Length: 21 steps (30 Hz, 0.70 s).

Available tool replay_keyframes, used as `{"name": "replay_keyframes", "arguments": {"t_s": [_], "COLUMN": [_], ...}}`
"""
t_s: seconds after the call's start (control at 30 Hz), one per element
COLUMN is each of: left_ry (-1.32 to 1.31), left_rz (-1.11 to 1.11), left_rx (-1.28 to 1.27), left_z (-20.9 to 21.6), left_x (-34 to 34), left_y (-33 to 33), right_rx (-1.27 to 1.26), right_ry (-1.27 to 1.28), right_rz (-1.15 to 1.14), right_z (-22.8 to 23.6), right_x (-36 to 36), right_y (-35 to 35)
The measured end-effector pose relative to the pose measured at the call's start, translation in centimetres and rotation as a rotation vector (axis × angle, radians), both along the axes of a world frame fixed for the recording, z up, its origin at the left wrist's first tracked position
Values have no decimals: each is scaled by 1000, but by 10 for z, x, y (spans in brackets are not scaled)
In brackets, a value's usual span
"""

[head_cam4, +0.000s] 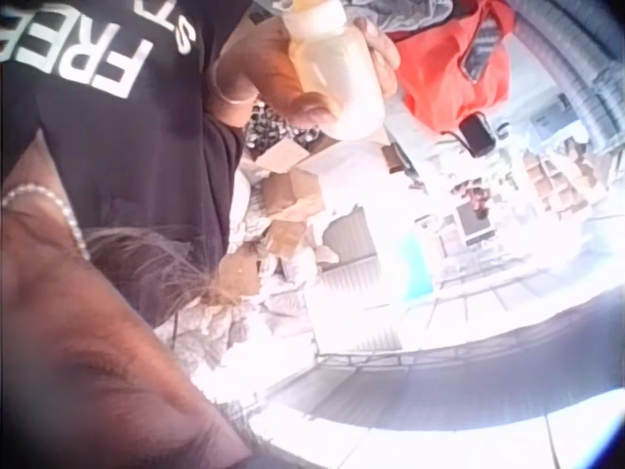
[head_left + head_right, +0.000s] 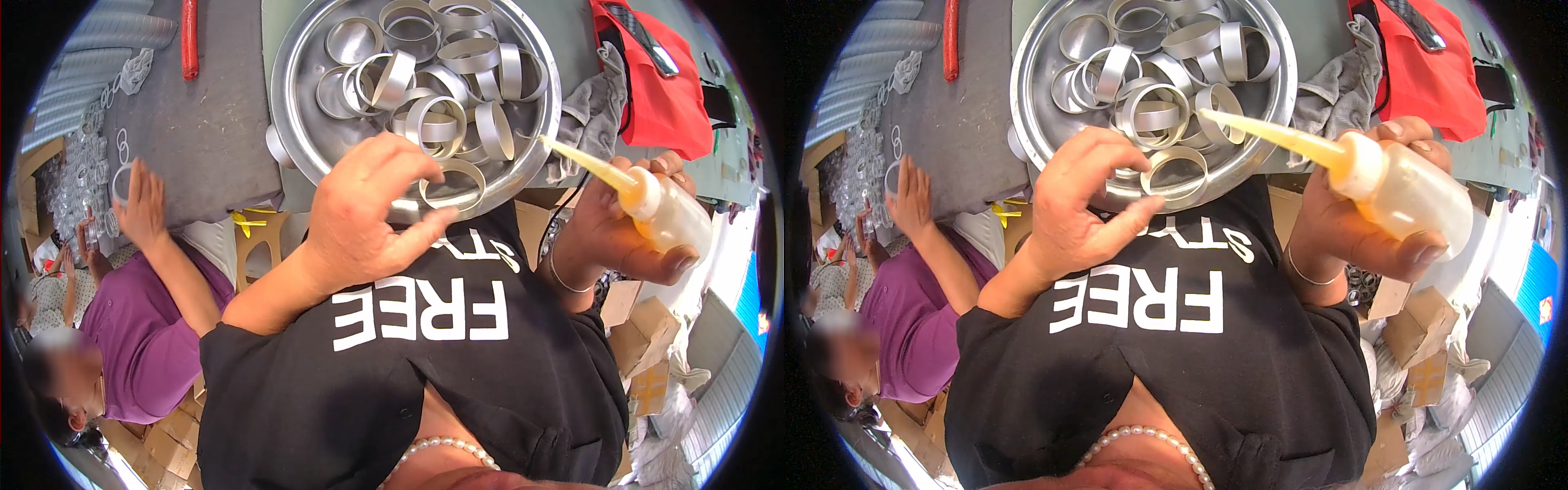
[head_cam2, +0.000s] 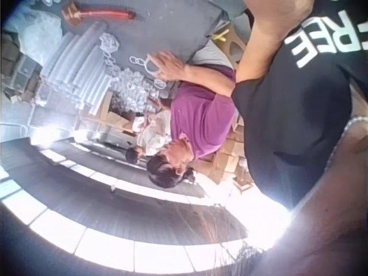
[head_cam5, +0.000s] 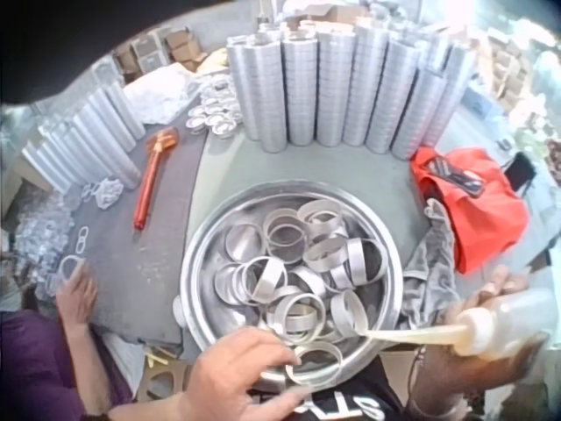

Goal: The person applies glue from a squeeze bottle to the edges of small metal rings and places them into a metal tray. Another person is visible in the background working with similar materials.

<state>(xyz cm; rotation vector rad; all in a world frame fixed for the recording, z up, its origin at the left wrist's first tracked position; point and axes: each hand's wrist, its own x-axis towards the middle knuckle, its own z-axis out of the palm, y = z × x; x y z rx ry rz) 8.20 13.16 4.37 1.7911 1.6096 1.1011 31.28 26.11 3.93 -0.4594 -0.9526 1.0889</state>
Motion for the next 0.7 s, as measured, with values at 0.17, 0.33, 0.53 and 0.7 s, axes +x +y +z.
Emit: {"name": "replay_keyframes", "arguments": {"t_s": [0.17, 0.33, 0.53, 0.7], "left_ry": [214, -300, 267, 123], "left_rz": [-199, -8, 245, 274], "left_rx": [-51, -351, -154, -239], "left_z": [-11, 2, -9, -6], "left_x": [14, -24, -35, -29], "left_y": [-2, -4, 14, 13], "right_rx": [-61, -127, -59, -45], "right_ry": [95, -17, 89, 61], "right_rz": [69, -220, 67, 22], "right_z": [10, 14, 1, 4], "right_x": [10, 2, 6, 1], "right_y": [10, 6, 10, 7]}}
